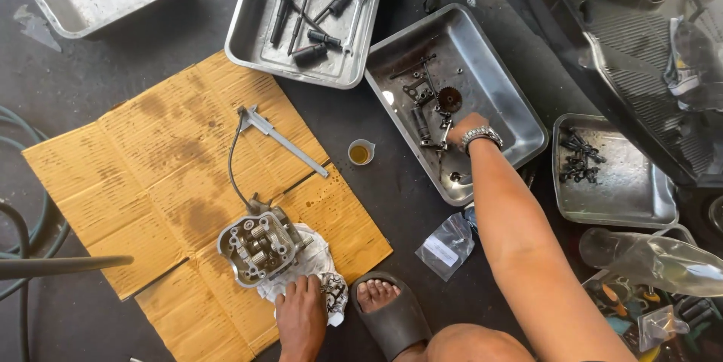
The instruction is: The person assembles a mechanical component, likely a motorcycle engine head, on a cardboard sheet. They insert a camshaft into the casing, rotate it to check alignment, and then use a cloth to clean a small metal pin before applying oil to it.
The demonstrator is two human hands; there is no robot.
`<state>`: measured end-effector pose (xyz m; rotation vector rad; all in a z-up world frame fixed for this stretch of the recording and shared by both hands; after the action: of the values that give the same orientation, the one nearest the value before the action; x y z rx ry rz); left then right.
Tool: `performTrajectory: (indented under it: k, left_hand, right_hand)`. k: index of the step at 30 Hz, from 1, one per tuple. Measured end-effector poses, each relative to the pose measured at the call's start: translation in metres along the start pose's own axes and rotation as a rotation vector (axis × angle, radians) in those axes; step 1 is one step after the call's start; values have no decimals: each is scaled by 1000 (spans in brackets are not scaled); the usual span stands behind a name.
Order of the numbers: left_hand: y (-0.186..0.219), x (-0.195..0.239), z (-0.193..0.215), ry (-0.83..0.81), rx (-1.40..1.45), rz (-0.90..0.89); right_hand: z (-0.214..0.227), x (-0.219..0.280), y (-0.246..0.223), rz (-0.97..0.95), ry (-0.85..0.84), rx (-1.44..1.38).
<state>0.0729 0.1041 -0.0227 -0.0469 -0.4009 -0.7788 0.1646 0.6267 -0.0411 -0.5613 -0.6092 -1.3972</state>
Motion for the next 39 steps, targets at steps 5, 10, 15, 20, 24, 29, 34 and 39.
performTrajectory:
  k: [5, 10, 15, 20, 24, 29, 34, 39]
  left_hand:
    - [1, -14, 5, -121, 313, 25]
    - [-3, -9, 32, -741, 1084, 616]
    - [17, -13, 9, -600, 2078, 899]
    - [49, -36, 50, -621, 2388, 794]
    - [73, -56, 110, -616, 2688, 718]
    - [87, -66, 112, -491, 2383, 231]
    - [57, -73, 136, -64, 2123, 334]
    - [27, -83, 102, 217, 2219, 662]
  right_hand:
    - [-12, -22, 15, 35, 36, 132]
    - [-17, -25, 10, 28, 50, 226]
    - [3, -10, 14, -61, 85, 107]
    - [54, 159, -58, 194, 88, -13]
    - [3, 282, -109, 567, -269, 65]
    - [-49, 316, -124, 767, -222, 125]
    - [-48, 339, -128, 915, -148, -125]
    - [-69, 338, -119, 867, -317, -824]
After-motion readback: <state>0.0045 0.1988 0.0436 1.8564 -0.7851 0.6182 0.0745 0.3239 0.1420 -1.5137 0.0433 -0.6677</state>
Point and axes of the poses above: each hand's wrist, its own x-axis away from the middle knuckle, its own z-axis out of the back of the hand, y = z × x, the point moved 8 cm from there along -x, towards the middle knuckle, and after that the axes turned 5 degrees about z, right-handed, at the moved point
